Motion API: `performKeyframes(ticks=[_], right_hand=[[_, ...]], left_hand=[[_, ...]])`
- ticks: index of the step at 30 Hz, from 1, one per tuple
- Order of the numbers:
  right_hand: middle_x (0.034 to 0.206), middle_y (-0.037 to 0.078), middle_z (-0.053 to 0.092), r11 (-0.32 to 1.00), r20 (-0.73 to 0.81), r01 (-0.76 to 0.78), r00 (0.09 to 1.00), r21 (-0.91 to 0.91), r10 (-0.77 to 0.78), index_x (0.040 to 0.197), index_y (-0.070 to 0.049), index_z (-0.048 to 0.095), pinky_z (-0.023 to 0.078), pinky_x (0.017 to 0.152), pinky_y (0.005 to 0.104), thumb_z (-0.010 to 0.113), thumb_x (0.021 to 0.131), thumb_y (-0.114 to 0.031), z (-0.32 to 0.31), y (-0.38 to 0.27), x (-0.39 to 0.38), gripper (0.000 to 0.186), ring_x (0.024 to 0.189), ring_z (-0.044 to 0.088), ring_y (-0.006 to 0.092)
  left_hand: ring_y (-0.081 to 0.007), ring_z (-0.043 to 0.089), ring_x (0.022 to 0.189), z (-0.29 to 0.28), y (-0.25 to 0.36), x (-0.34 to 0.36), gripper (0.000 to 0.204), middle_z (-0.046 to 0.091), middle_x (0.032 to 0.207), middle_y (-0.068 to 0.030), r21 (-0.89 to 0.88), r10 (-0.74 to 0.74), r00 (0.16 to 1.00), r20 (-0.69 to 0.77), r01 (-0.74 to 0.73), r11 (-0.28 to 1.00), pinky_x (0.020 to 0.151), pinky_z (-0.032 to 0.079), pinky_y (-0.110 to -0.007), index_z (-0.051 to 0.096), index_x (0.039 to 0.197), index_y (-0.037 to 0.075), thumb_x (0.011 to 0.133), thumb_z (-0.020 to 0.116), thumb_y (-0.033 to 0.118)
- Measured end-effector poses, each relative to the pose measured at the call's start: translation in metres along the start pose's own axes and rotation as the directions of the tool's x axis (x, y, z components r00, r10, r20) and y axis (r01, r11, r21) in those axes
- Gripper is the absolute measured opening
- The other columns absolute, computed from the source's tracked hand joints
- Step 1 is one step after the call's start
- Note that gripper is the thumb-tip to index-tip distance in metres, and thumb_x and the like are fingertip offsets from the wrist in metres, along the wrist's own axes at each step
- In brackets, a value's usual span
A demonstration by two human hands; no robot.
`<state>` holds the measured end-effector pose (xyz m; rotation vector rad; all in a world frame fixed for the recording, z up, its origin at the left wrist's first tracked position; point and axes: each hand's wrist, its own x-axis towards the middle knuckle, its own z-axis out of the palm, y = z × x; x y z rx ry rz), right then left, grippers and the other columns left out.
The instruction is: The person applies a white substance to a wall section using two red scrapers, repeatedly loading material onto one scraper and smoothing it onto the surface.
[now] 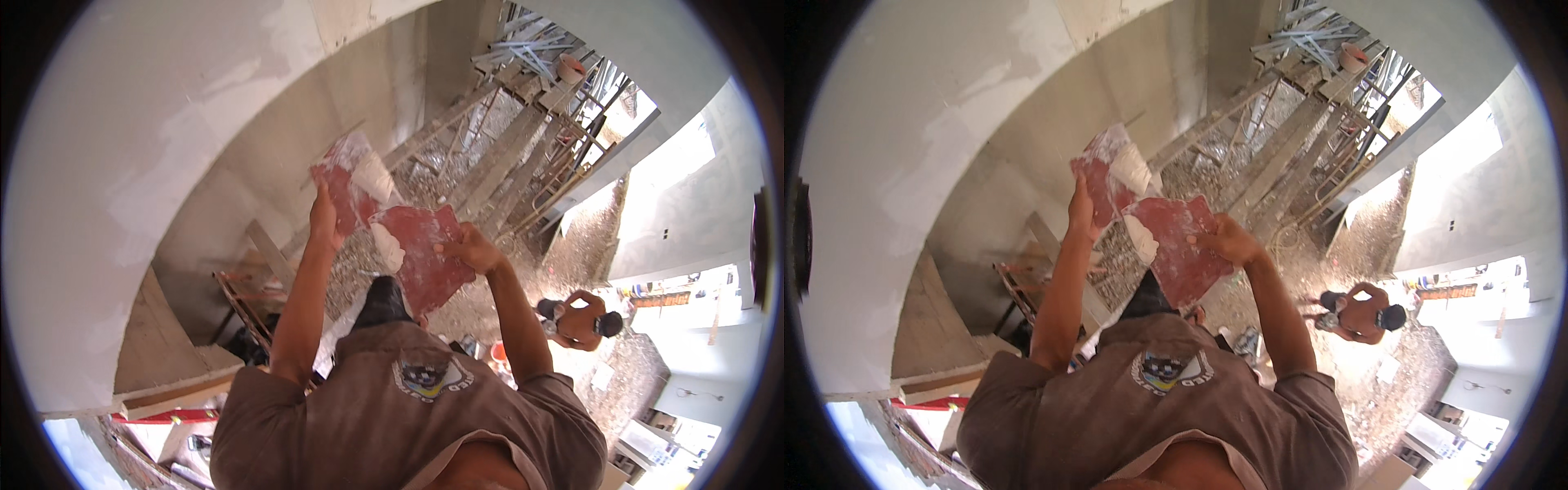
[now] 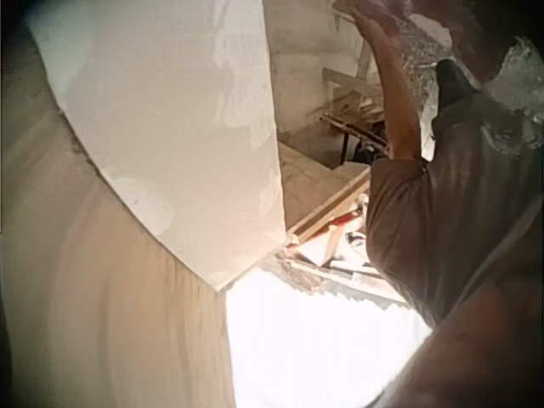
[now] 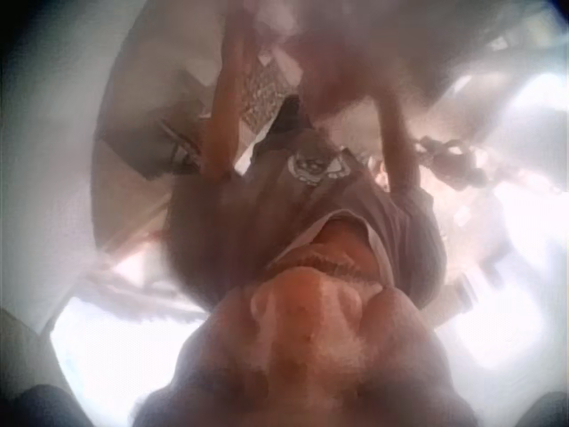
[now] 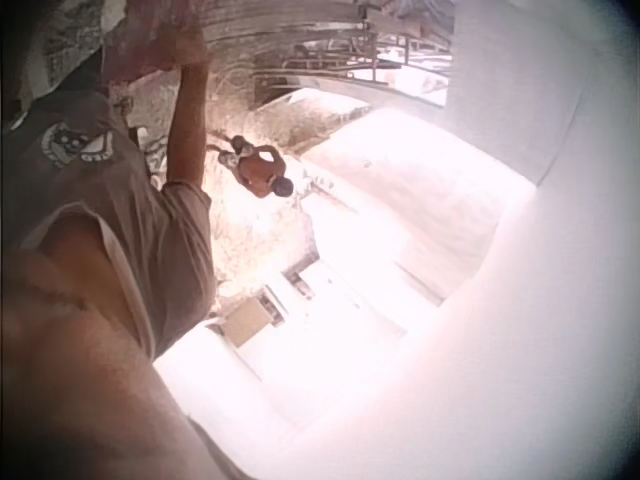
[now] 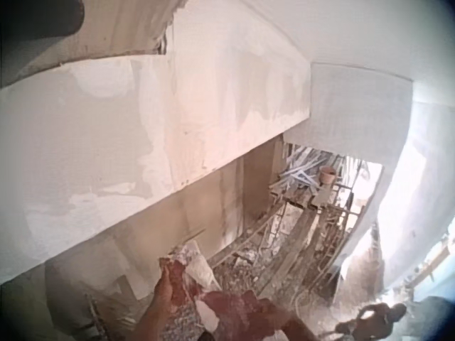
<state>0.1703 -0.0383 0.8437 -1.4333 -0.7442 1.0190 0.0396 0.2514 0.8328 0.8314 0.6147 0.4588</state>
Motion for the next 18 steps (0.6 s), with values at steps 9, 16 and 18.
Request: performKeyframes(ticks=[9,16,18], right_hand=[[0.102,0.011,0.070,0.641,-0.326,0.341,0.934,0.688,-0.146,0.121,0.003,0.057,0.063,0.079,0.0395,0.062,0.091,-0.011,0.006,-0.096,0.046,0.033,0.086,0.072,0.0210],[0.112,0.013,0.062,0.542,-0.286,0.350,0.937,0.764,-0.203,0.125,0.003,0.049,0.057,0.091,0.0426,0.051,0.096,-0.010,0.019,-0.156,0.091,0.031,0.100,0.066,0.0239],[0.115,0.014,0.061,0.533,-0.315,0.383,0.924,0.754,-0.218,0.126,0.004,0.048,0.056,0.092,0.0422,0.049,0.097,-0.011,0.025,-0.174,0.088,0.033,0.101,0.065,0.0238]], left_hand=[[-0.0291,0.038,0.143,-0.076,0.013,-0.057,0.064,0.034,0.158,-0.0092,-0.139,0.141,0.989,0.035,-0.135,0.981,0.117,0.034,-0.047,0.028,0.155,0.009,0.107,0.025,0.051],[-0.0305,0.038,0.143,-0.146,-0.007,-0.095,0.064,0.035,0.158,-0.0097,-0.153,0.187,0.982,-0.003,-0.185,0.971,0.118,0.032,-0.049,0.030,0.155,0.009,0.107,0.024,0.052],[-0.0306,0.038,0.143,-0.152,-0.012,-0.098,0.063,0.036,0.157,-0.0097,-0.177,0.169,0.985,-0.022,-0.171,0.969,0.118,0.033,-0.049,0.031,0.154,0.009,0.107,0.024,0.050]])
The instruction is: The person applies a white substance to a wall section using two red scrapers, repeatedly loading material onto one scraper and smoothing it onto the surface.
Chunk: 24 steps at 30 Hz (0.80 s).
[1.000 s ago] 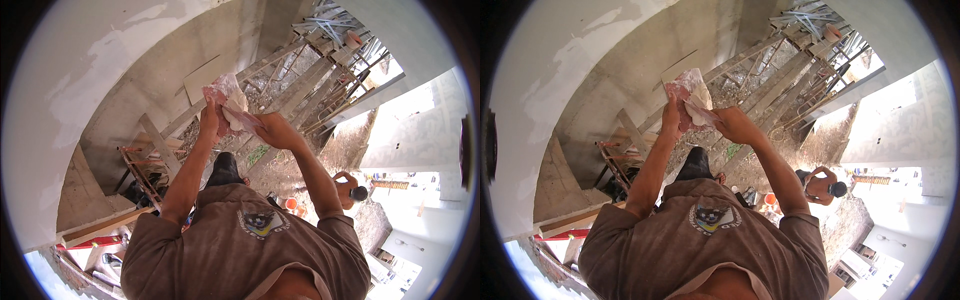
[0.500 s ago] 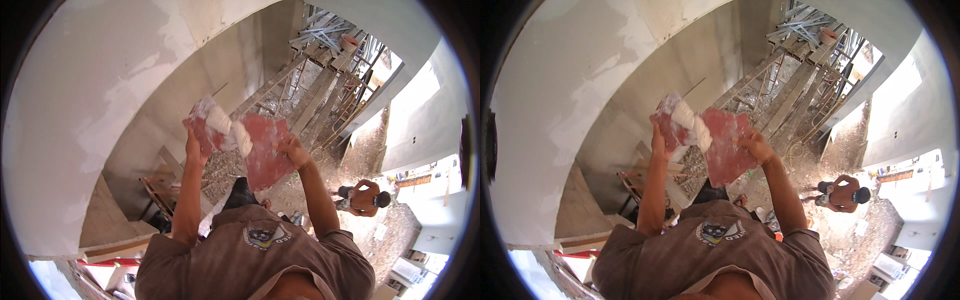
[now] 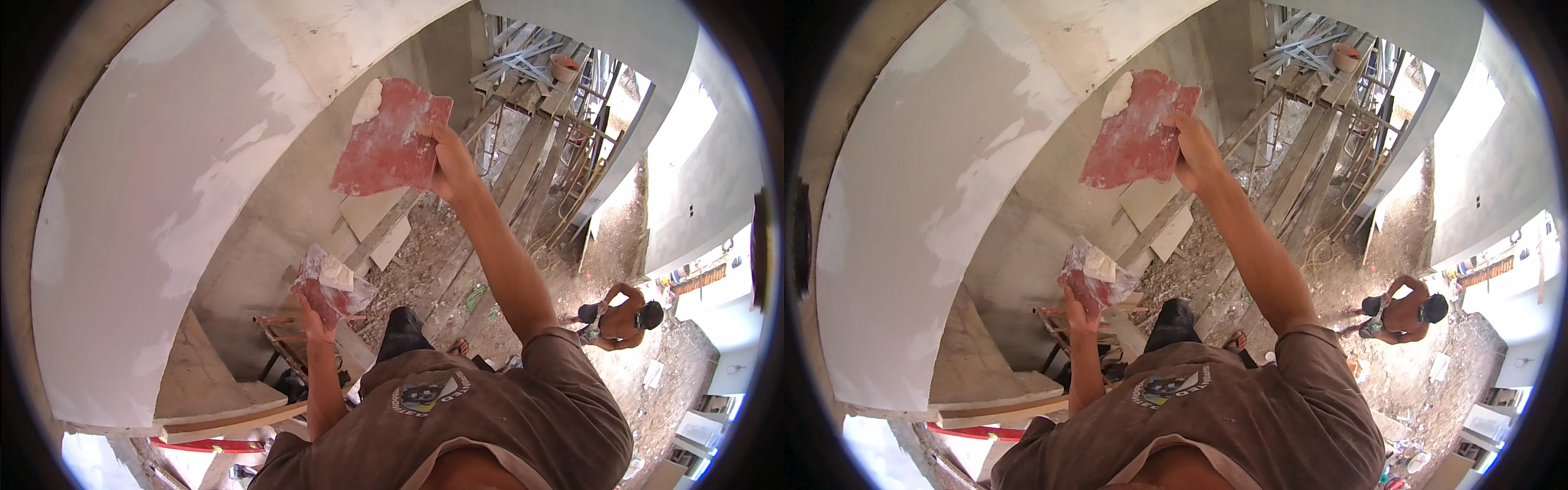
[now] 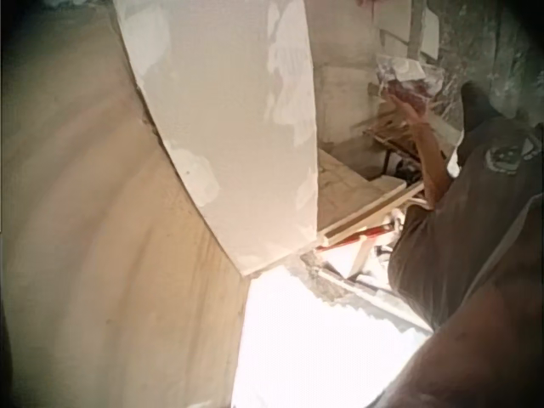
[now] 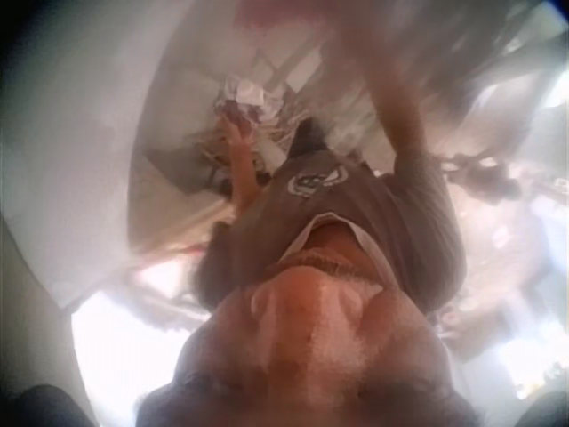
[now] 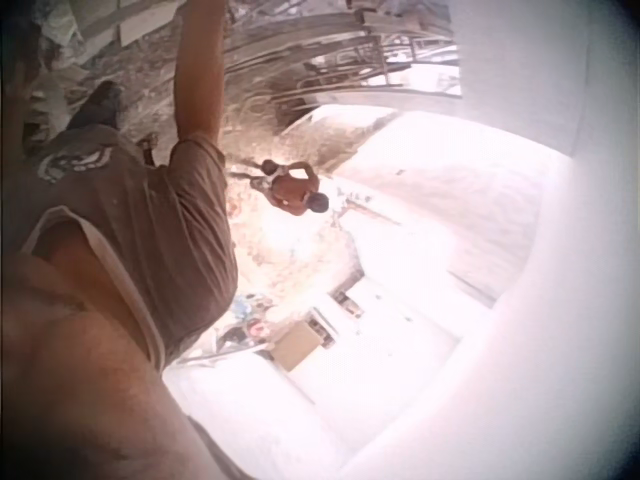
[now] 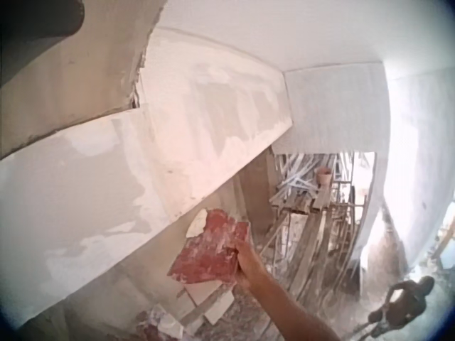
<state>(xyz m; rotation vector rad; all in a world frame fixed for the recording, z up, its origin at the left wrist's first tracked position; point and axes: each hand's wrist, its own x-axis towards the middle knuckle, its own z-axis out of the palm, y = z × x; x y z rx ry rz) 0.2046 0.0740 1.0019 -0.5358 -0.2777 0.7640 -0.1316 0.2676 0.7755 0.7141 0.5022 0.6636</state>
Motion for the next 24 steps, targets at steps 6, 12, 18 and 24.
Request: performKeyframes(ticks=[6,12,18,24], right_hand=[[0.115,0.013,0.061,0.986,0.067,0.087,0.995,-0.145,-0.077,0.126,0.002,0.049,0.054,0.096,0.0408,0.049,0.095,-0.011,0.022,0.000,0.030,0.034,0.105,0.064,0.0246],[0.102,0.014,0.061,0.883,0.085,0.117,0.993,-0.455,-0.087,0.116,0.007,0.052,0.059,0.082,0.0466,0.047,0.094,-0.013,0.082,-0.007,0.055,0.031,0.094,0.064,0.0266],[0.092,0.018,0.062,0.782,0.058,0.026,0.998,-0.623,0.012,0.094,0.005,0.051,0.064,0.080,0.0486,0.053,0.094,-0.015,0.146,-0.023,0.101,0.020,0.075,0.066,0.0307],[0.093,0.030,0.071,0.661,0.197,0.072,0.974,-0.747,0.116,0.099,0.012,0.062,0.059,0.081,0.0564,0.036,0.097,-0.019,0.196,-0.067,0.163,0.040,0.086,0.072,0.0409]], left_hand=[[-0.0322,0.040,0.141,0.010,-0.007,-0.001,0.060,0.039,0.155,-0.0119,-0.088,-0.081,0.997,0.004,0.081,0.993,0.118,0.033,-0.049,0.031,0.154,0.008,0.109,0.024,0.046],[-0.0297,0.045,0.137,-0.007,-0.013,0.015,0.058,0.045,0.150,-0.0100,-0.075,-0.121,0.992,-0.030,0.118,0.990,0.115,0.037,-0.048,0.038,0.150,0.008,0.108,0.027,0.047],[-0.0271,0.049,0.133,-0.027,-0.015,0.024,0.057,0.049,0.148,-0.0079,-0.079,-0.117,0.991,-0.062,0.112,0.991,0.113,0.039,-0.046,0.042,0.148,0.009,0.107,0.031,0.048],[-0.0289,0.047,0.136,-0.029,-0.006,0.019,0.061,0.046,0.150,-0.0085,-0.032,-0.077,0.986,-0.147,0.073,0.997,0.114,0.038,-0.047,0.039,0.149,0.009,0.106,0.033,0.052]])
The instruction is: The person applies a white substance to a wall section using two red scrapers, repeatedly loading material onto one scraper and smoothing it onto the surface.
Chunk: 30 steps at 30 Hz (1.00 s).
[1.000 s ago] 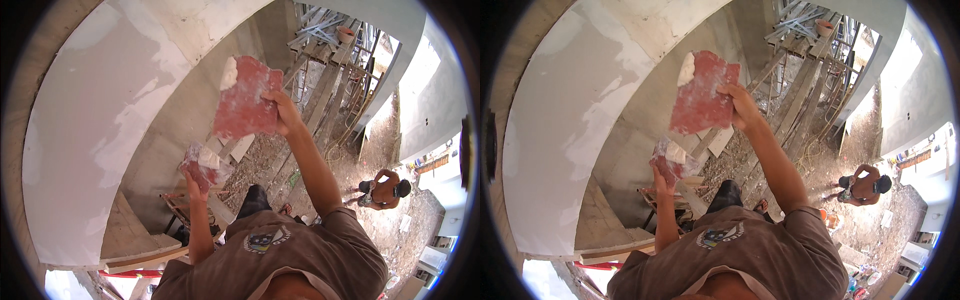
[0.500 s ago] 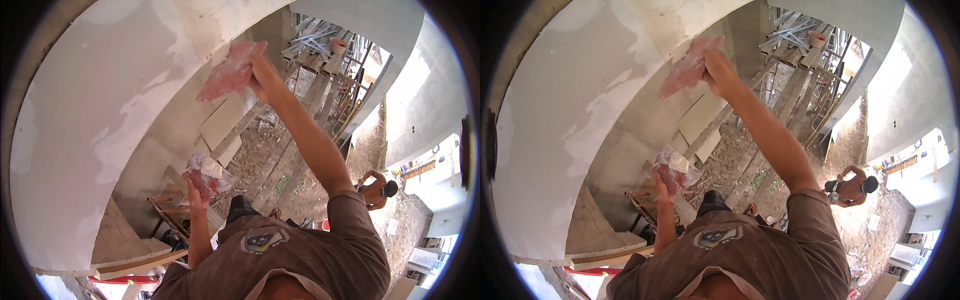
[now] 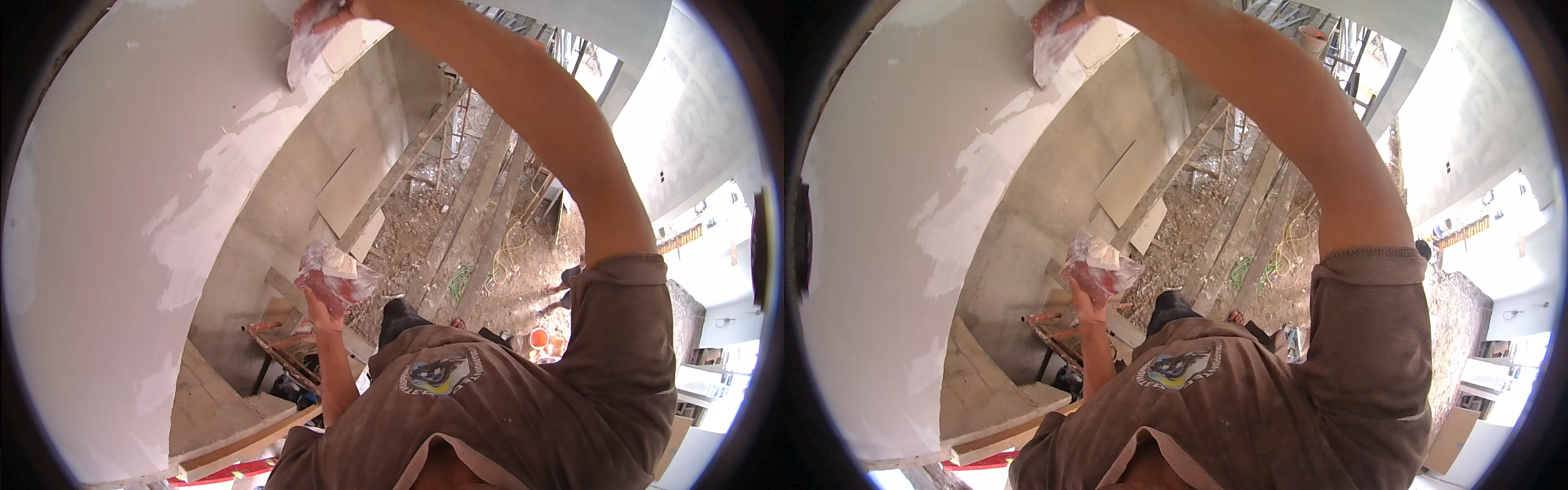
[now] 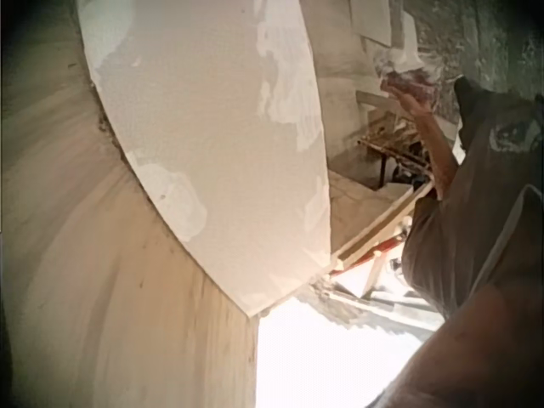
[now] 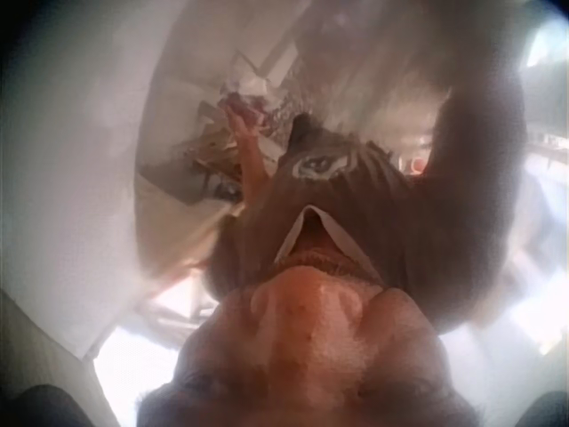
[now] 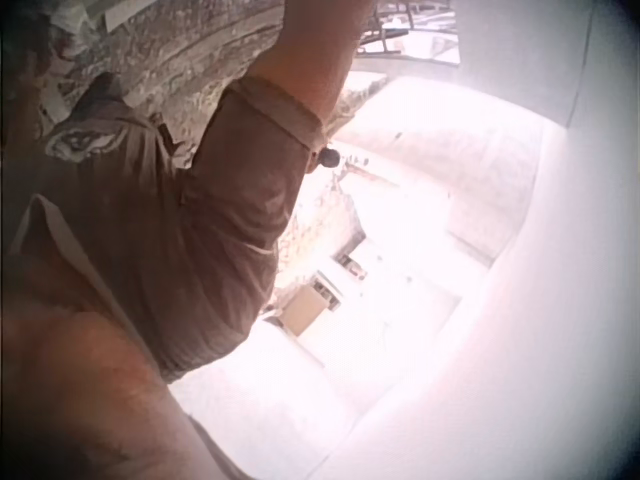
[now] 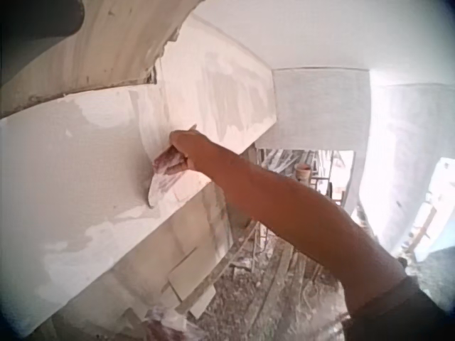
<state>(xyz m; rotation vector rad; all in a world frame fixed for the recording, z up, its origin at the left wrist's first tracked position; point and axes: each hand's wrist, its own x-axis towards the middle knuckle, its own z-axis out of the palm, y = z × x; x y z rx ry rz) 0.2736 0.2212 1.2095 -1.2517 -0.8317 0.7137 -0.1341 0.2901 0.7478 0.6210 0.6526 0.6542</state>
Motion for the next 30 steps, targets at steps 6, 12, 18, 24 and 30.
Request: performKeyframes(ticks=[6,12,18,24,30], right_hand=[[0.088,0.028,0.070,0.995,-0.102,0.069,0.992,-0.076,-0.076,0.102,0.012,0.061,0.059,0.079,0.0571,0.036,0.097,-0.015,-0.008,-0.068,0.002,0.037,0.079,0.072,0.0398],[0.093,0.021,0.067,0.931,-0.311,0.364,0.886,0.006,-0.344,0.101,0.007,0.059,0.061,0.075,0.0548,0.050,0.097,-0.025,-0.044,-0.027,-0.059,0.033,0.076,0.069,0.0356],[0.098,0.022,0.068,0.995,-0.451,0.059,0.892,0.084,-0.015,0.097,0.007,0.059,0.061,0.082,0.0479,0.052,0.093,-0.015,-0.048,0.079,-0.075,0.023,0.086,0.071,0.0322],[0.098,0.025,0.064,0.980,-0.429,0.124,0.902,0.156,-0.046,0.107,0.015,0.056,0.065,0.072,0.0504,0.045,0.089,-0.005,-0.049,0.085,-0.063,0.029,0.085,0.069,0.0400],[0.091,0.022,0.066,0.942,-0.218,0.259,0.953,0.215,-0.213,0.100,0.008,0.060,0.062,0.076,0.0537,0.054,0.094,-0.024,-0.070,0.066,-0.027,0.033,0.080,0.069,0.0361]], left_hand=[[-0.0322,0.043,0.139,0.028,0.012,-0.008,0.065,0.042,0.154,-0.0095,0.062,-0.062,0.995,-0.076,0.067,0.996,0.115,0.034,-0.052,0.035,0.152,0.011,0.104,0.033,0.056],[-0.0293,0.042,0.139,0.030,0.013,-0.007,0.057,0.042,0.153,-0.0095,-0.003,-0.084,0.996,-0.027,0.084,0.996,0.116,0.035,-0.047,0.033,0.153,0.010,0.108,0.031,0.046],[-0.0293,0.043,0.139,0.008,0.007,0.002,0.059,0.041,0.154,-0.0092,0.002,-0.053,0.997,0.060,0.053,0.999,0.115,0.036,-0.047,0.033,0.153,0.009,0.107,0.032,0.047],[-0.0297,0.043,0.139,0.002,0.003,0.003,0.060,0.041,0.154,-0.0096,-0.003,-0.057,0.996,0.067,0.057,0.998,0.115,0.036,-0.048,0.032,0.153,0.009,0.107,0.032,0.048],[-0.0293,0.045,0.137,0.002,0.000,0.005,0.059,0.045,0.151,-0.0091,0.001,-0.024,0.994,0.108,0.024,1.000,0.115,0.037,-0.046,0.037,0.151,0.008,0.107,0.031,0.048]])
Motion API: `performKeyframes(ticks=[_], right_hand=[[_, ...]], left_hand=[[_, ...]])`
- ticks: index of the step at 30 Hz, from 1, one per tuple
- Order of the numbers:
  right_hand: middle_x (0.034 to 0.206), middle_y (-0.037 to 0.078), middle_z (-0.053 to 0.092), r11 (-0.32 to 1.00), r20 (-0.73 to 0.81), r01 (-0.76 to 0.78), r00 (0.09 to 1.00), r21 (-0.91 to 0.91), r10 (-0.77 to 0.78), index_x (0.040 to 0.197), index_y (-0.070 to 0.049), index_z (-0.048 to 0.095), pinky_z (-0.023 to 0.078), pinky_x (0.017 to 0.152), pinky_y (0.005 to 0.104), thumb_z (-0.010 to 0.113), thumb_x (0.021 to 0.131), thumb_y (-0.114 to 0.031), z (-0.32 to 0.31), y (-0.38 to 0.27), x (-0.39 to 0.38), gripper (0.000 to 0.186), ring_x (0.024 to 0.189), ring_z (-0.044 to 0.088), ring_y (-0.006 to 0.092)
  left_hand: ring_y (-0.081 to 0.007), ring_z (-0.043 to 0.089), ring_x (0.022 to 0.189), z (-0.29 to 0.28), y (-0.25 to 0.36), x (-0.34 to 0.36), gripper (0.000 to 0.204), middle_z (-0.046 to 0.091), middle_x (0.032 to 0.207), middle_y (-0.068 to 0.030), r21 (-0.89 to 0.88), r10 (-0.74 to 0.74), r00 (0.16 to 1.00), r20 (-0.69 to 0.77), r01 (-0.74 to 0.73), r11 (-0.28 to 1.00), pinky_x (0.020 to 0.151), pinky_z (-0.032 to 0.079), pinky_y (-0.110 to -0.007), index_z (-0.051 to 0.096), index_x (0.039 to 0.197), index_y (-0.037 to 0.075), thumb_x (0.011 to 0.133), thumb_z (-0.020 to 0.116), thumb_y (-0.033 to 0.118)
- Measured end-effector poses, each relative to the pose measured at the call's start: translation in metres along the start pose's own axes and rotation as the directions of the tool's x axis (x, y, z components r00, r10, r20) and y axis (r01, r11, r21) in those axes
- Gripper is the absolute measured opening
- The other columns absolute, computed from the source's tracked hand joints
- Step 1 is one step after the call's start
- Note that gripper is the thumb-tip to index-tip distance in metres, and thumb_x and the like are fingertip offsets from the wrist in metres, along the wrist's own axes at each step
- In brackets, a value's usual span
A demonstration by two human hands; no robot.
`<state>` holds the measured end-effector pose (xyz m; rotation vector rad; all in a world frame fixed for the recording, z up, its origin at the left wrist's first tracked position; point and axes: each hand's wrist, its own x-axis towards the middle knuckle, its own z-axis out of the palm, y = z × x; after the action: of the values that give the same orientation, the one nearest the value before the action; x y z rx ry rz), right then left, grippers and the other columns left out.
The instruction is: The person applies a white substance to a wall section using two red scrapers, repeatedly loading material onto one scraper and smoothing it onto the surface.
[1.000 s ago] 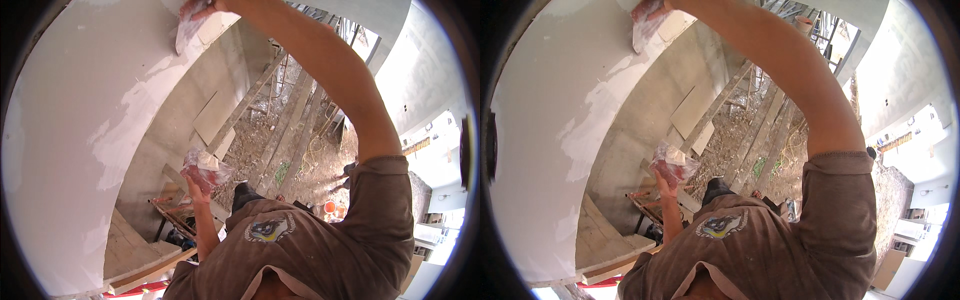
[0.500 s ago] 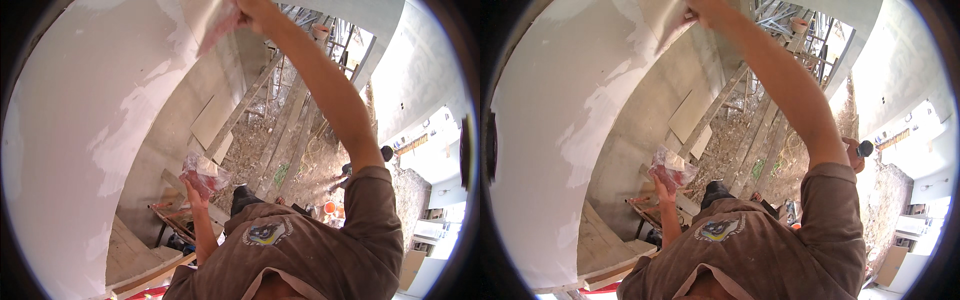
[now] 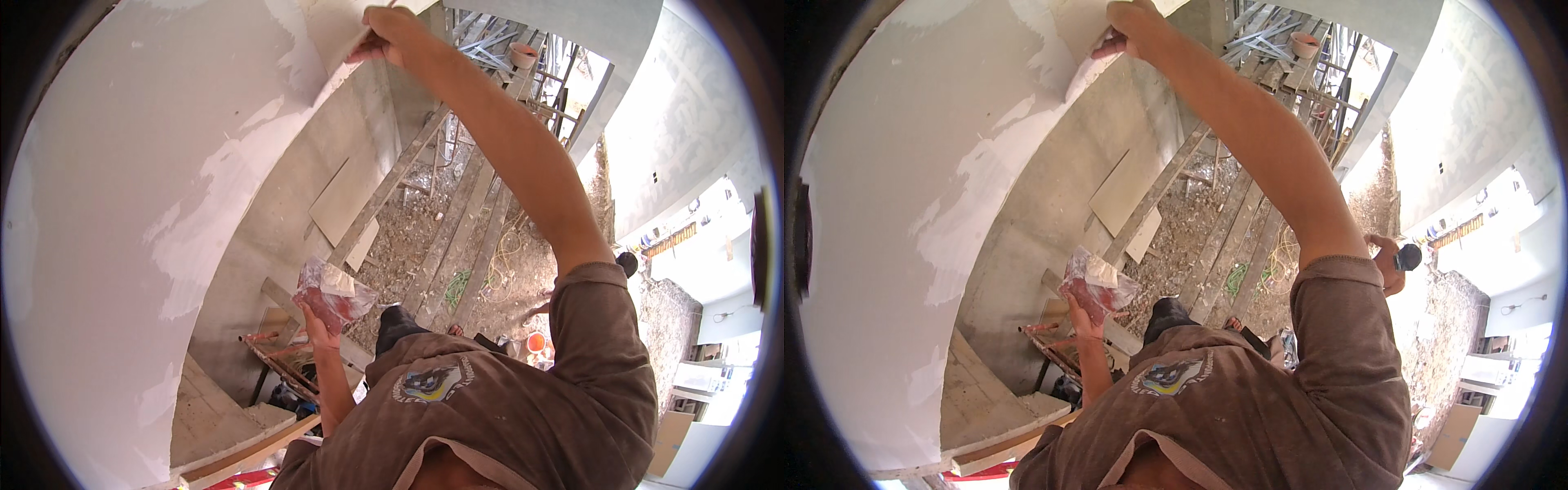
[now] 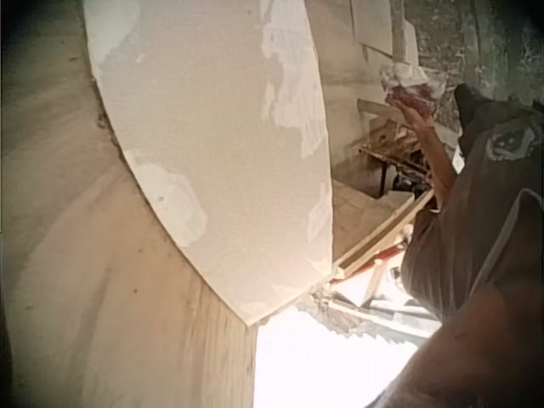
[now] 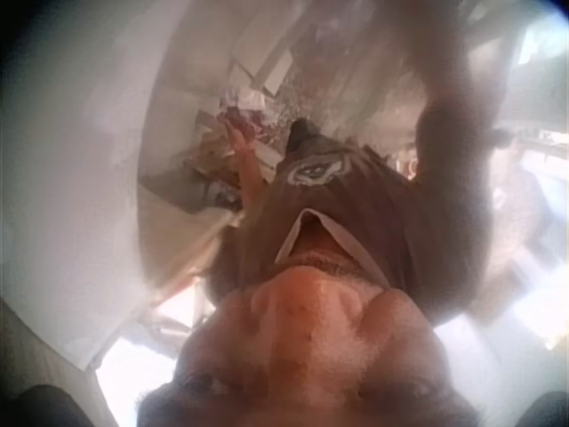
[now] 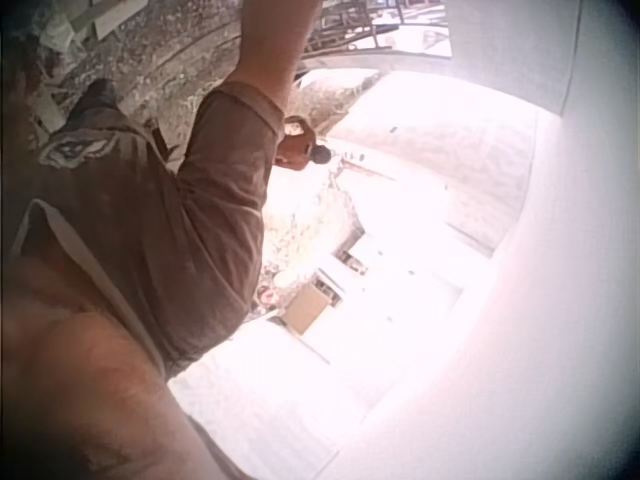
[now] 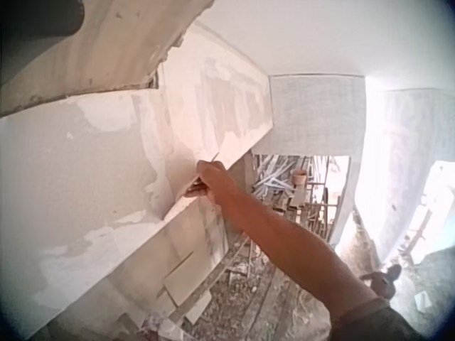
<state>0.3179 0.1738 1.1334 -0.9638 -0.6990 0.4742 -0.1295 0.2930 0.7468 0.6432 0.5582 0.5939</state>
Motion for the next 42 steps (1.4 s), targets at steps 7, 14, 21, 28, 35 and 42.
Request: performKeyframes(ticks=[7,14,21,28,35,42], right_hand=[[0.093,0.021,0.068,0.994,-0.013,0.108,0.994,0.026,-0.108,0.100,0.008,0.062,0.062,0.076,0.0551,0.051,0.097,-0.025,0.025,-0.041,0.010,0.034,0.085,0.070,0.0361],[0.099,0.024,0.066,0.998,-0.003,0.015,1.000,-0.056,-0.015,0.106,0.007,0.059,0.064,0.078,0.0503,0.050,0.096,-0.022,0.005,0.021,-0.037,0.031,0.086,0.070,0.0372],[0.082,0.027,0.068,0.999,0.149,-0.030,0.988,0.030,0.025,0.096,0.005,0.059,0.062,0.074,0.0566,0.050,0.100,-0.030,-0.003,0.047,0.018,0.036,0.076,0.072,0.0400],[0.085,0.030,0.070,0.928,0.054,-0.322,0.940,-0.189,0.337,0.100,0.015,0.060,0.059,0.076,0.0606,0.035,0.101,-0.023,0.020,0.006,0.088,0.046,0.077,0.072,0.0419],[0.089,0.027,0.069,0.972,-0.034,-0.018,0.999,-0.236,0.010,0.099,0.010,0.063,0.060,0.075,0.0613,0.039,0.101,-0.027,0.083,-0.081,0.091,0.044,0.078,0.070,0.0393],[0.100,0.015,0.069,0.959,-0.215,0.084,0.966,-0.272,-0.145,0.110,0.000,0.063,0.057,0.086,0.0445,0.048,0.100,-0.023,0.044,-0.034,-0.108,0.029,0.092,0.069,0.0264]], left_hand=[[-0.0283,0.044,0.138,0.008,0.007,-0.007,0.061,0.042,0.153,-0.0095,0.025,-0.060,0.990,-0.127,0.064,0.998,0.116,0.035,-0.046,0.034,0.152,0.009,0.107,0.031,0.049],[-0.0277,0.049,0.134,-0.003,-0.002,0.003,0.058,0.048,0.148,-0.0089,-0.021,-0.073,0.997,-0.037,0.072,0.997,0.114,0.038,-0.044,0.041,0.148,0.008,0.107,0.034,0.048],[-0.0274,0.047,0.135,0.004,0.000,-0.003,0.058,0.047,0.149,-0.0081,-0.017,-0.065,0.996,-0.056,0.064,0.998,0.115,0.037,-0.044,0.041,0.148,0.009,0.107,0.034,0.048],[-0.0273,0.049,0.133,-0.001,-0.004,-0.002,0.056,0.049,0.147,-0.0092,-0.027,-0.068,0.995,-0.076,0.067,0.997,0.112,0.041,-0.044,0.041,0.148,0.008,0.107,0.033,0.047],[-0.0282,0.050,0.133,-0.016,0.002,0.006,0.058,0.049,0.147,-0.0098,0.054,-0.127,0.987,-0.101,0.133,0.990,0.112,0.041,-0.045,0.040,0.148,0.008,0.107,0.033,0.048],[-0.0290,0.049,0.133,-0.043,-0.014,0.042,0.060,0.046,0.149,-0.0110,0.104,-0.264,0.963,0.047,0.258,0.961,0.111,0.042,-0.046,0.037,0.150,0.006,0.107,0.036,0.047]])
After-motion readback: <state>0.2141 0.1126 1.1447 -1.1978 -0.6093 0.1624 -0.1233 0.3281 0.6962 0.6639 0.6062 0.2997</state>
